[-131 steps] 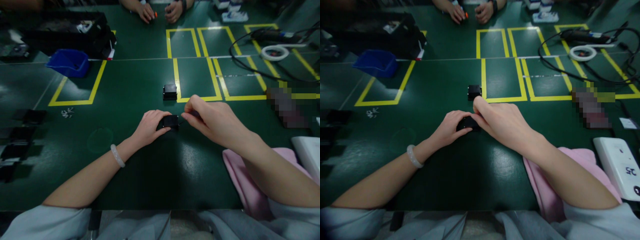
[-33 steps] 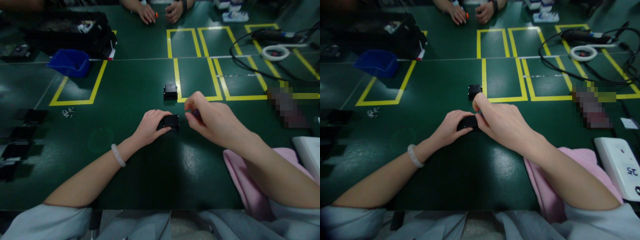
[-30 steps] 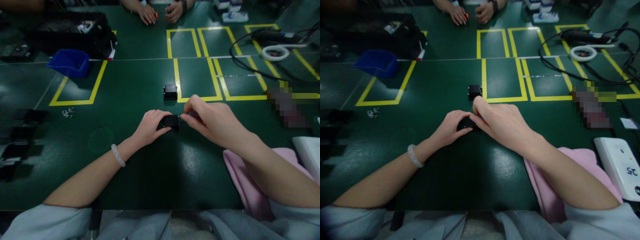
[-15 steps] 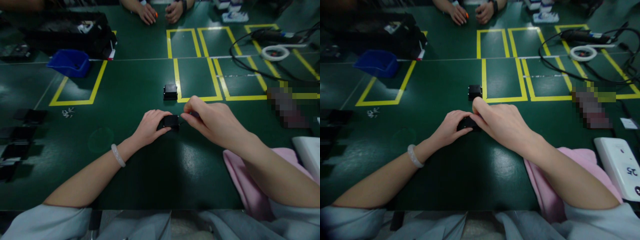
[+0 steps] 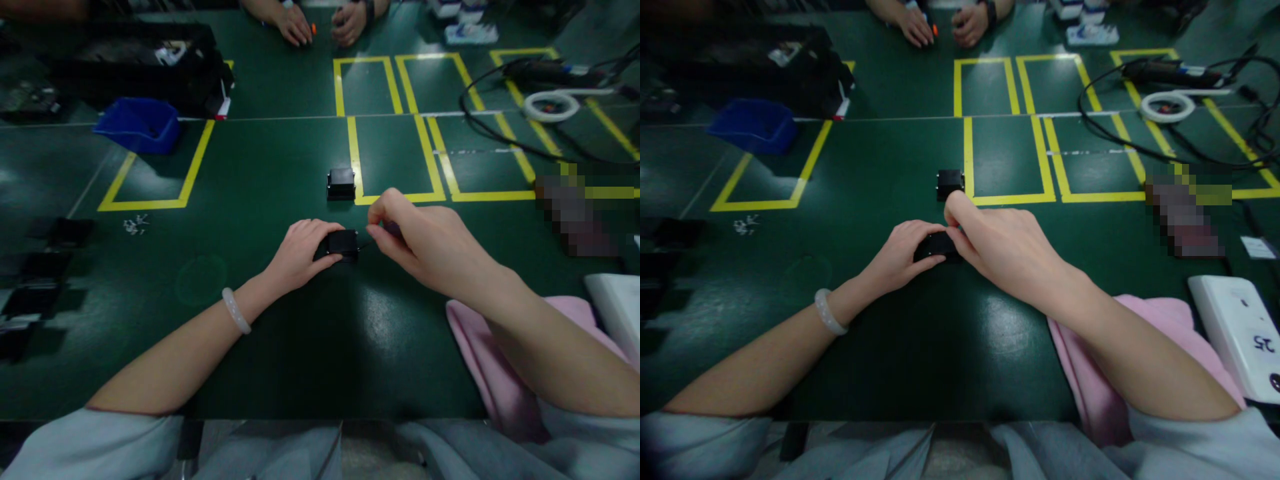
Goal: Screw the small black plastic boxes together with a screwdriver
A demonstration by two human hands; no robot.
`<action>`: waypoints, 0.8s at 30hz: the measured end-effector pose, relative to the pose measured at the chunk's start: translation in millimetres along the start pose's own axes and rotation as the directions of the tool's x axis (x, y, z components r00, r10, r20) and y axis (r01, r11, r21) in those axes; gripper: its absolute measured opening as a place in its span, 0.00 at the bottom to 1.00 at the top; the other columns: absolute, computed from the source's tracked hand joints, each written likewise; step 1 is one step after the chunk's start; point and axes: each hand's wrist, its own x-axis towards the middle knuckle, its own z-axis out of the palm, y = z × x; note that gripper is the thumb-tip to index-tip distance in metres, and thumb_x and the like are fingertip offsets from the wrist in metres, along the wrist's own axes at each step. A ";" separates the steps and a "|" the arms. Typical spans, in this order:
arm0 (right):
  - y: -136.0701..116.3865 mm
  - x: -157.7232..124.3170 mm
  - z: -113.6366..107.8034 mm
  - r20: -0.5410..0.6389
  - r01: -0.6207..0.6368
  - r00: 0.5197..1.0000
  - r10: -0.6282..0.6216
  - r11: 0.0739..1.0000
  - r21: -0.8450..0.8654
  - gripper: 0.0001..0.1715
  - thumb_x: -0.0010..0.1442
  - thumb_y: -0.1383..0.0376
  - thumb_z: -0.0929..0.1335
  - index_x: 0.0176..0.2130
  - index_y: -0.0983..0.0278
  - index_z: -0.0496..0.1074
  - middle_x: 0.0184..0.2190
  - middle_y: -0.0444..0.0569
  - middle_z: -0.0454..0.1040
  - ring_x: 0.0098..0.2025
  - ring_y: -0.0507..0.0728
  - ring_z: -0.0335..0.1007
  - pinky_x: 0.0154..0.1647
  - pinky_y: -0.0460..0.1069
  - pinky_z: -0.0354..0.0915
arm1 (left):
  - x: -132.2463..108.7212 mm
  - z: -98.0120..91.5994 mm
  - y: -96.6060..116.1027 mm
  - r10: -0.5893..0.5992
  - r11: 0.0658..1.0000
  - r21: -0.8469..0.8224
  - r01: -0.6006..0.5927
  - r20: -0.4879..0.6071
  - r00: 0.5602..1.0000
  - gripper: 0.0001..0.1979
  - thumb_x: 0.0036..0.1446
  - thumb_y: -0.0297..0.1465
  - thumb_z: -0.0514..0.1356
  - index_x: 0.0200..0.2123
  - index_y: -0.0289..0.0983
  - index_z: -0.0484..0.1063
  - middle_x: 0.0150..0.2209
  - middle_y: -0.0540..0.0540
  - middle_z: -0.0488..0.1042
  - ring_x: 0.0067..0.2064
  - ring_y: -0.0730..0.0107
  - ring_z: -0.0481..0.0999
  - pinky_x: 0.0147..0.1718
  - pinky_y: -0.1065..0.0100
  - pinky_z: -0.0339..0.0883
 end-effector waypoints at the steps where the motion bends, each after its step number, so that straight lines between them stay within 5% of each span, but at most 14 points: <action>1: 0.4 -0.4 0.3 -0.002 -0.003 1.000 0.003 1.000 0.001 0.08 0.67 0.64 0.60 0.44 0.65 0.64 0.26 0.43 0.71 0.24 0.50 0.66 0.25 0.45 0.52 | 0.1 0.2 -0.2 0.002 1.000 0.003 -0.002 -0.002 1.000 0.19 0.66 0.39 0.58 0.56 0.39 0.64 0.53 0.42 0.73 0.56 0.56 0.70 0.58 0.54 0.59; 24: -1.4 0.9 0.5 0.005 -0.026 1.000 0.026 1.000 0.003 0.09 0.68 0.61 0.60 0.42 0.64 0.64 0.26 0.43 0.71 0.24 0.50 0.66 0.24 0.45 0.51 | -0.4 0.1 0.2 0.004 1.000 -0.006 -0.004 -0.003 1.000 0.19 0.66 0.41 0.58 0.56 0.39 0.64 0.53 0.42 0.73 0.55 0.55 0.71 0.58 0.53 0.59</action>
